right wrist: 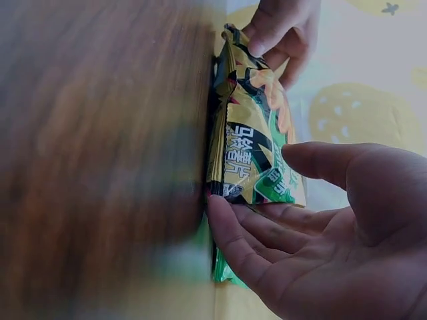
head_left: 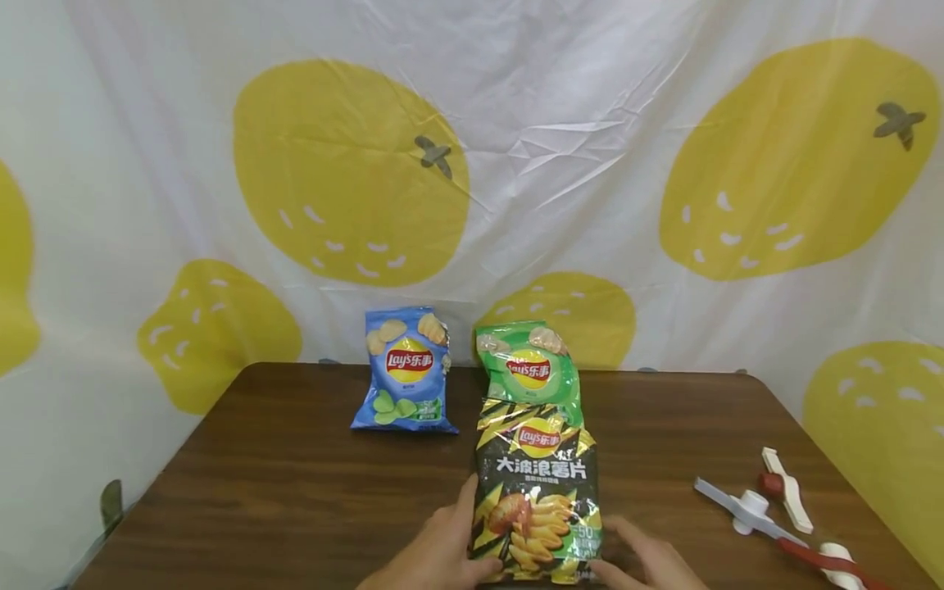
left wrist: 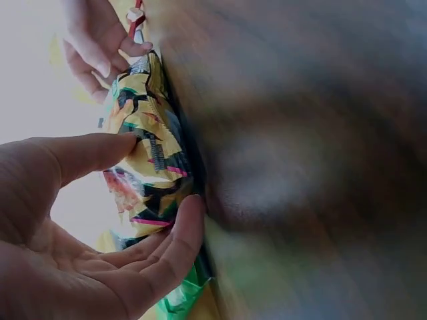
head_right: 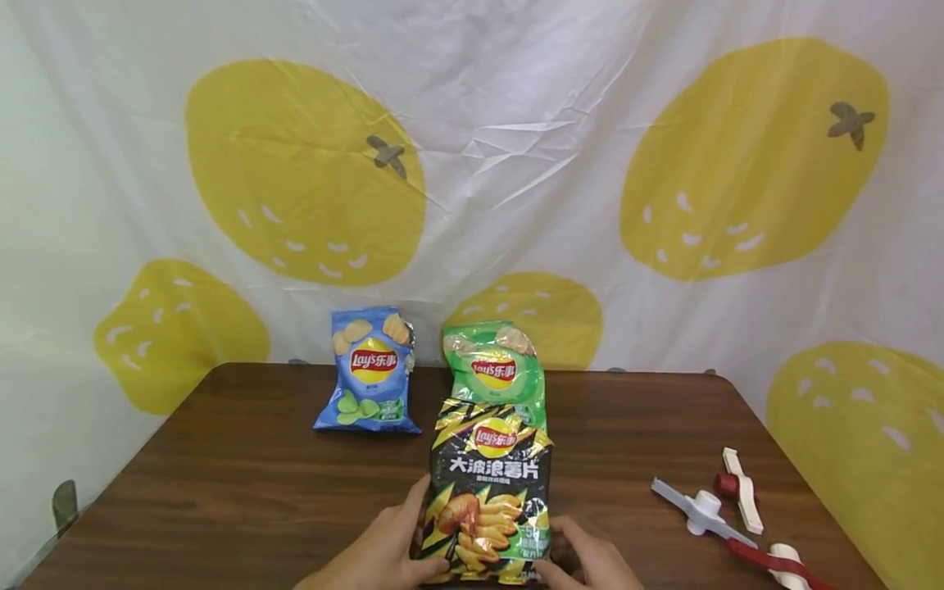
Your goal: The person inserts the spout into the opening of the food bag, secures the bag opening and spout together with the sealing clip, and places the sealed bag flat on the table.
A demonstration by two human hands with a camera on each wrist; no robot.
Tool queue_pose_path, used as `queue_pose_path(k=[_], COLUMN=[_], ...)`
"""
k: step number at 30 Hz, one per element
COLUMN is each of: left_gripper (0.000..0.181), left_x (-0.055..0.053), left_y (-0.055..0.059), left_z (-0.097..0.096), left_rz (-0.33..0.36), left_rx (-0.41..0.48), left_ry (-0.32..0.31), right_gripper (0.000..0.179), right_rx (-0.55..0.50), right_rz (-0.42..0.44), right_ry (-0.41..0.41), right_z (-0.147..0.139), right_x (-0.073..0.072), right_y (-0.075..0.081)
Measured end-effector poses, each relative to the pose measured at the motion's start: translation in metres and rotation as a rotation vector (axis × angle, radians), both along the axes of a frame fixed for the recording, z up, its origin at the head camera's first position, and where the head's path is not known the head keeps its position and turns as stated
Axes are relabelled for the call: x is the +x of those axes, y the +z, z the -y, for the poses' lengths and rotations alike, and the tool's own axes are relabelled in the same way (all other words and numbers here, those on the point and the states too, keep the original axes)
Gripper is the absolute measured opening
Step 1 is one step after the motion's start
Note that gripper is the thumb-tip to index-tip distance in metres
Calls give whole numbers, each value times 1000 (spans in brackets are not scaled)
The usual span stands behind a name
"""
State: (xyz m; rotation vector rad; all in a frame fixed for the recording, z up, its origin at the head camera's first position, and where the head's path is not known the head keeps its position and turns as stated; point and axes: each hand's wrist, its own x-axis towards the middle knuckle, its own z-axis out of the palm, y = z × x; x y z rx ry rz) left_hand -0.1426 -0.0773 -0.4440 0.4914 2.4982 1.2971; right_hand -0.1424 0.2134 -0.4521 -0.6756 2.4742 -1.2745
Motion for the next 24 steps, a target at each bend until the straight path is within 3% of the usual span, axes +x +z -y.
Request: queue_pose_path(k=[3,5,9,10,12,16,19,22,24], left_gripper=[80,72,58,57,56,77,94,91,78], left_x=[2,4,11,14,21,46,56,48,29], left_y=[0,1,4,5,8,19,24,13,-19], left_z=[6,10,21,24,29,44,51,54,63], left_rz=[-50,-19,69,122,191,258,170,115,45], left_rx=[-7,11,22,38,65,0,-184,-275,-250], left_ry=[-24,-39,-69,-71,-71,-15,8,-33,-111], right_gripper=[43,44,46,46,42,36,40,49,52], right_rx=[21,51,167,198,249,295,350,456,527], right_rz=[-39,-56,-80,-78,-162,-316,-353,-371,-409], right_ry=[-10,-38,-158,-200,-270,-391,-452,-483,-484], right_z=[-3,-7,-20,-24,-33,-61,-91,-125,-148], right_x=[0,1,5,6,7,10,10,5,-1], right_y=[1,3,14,17,22,30,34,32,26])
